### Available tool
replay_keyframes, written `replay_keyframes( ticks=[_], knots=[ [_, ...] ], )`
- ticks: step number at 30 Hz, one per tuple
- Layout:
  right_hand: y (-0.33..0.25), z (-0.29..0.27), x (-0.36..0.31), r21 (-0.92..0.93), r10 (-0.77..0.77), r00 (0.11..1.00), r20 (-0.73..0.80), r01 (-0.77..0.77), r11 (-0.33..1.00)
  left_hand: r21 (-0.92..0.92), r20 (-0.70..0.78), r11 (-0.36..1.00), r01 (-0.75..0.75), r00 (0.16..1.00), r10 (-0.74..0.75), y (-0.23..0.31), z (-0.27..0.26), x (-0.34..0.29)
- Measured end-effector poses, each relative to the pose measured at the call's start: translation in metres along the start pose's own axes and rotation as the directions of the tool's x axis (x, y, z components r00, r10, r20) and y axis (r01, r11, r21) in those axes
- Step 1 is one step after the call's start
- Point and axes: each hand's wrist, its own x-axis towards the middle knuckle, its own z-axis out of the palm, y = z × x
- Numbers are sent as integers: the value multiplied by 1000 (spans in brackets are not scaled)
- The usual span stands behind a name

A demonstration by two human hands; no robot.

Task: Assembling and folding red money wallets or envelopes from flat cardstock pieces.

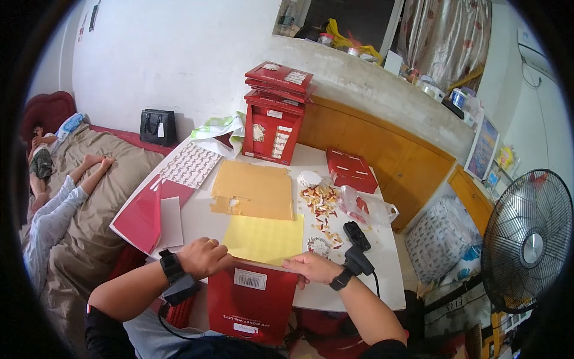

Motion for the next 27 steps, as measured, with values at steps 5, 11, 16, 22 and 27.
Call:
replay_keyframes(
  ticks=[5, 11, 16, 22, 27],
  knots=[
    [1, 18, -19, -42, -62, 998, -29, 61, 997, 69, -27, 997, -33, 999, 35, 13, 1, -11],
    [12, 23, -22, 188, -30, 999, -20, 33, 982, 64, 8, 994, -91, 996, 91, 25, -9, -8],
    [6, 30, -21, 142, -28, 997, -66, 37, 989, -157, -29, 960, 233, 970, -240, 60, -8, 9],
    [0, 32, -31, 162, 5, 997, -82, 8, 987, -513, 119, 763, 394, 912, -392, 60, -16, 22],
    [5, 29, -34, 179, -6, 999, -41, 14, 984, -539, 287, 704, 463, 887, -362, 57, -22, 22]
  ],
)
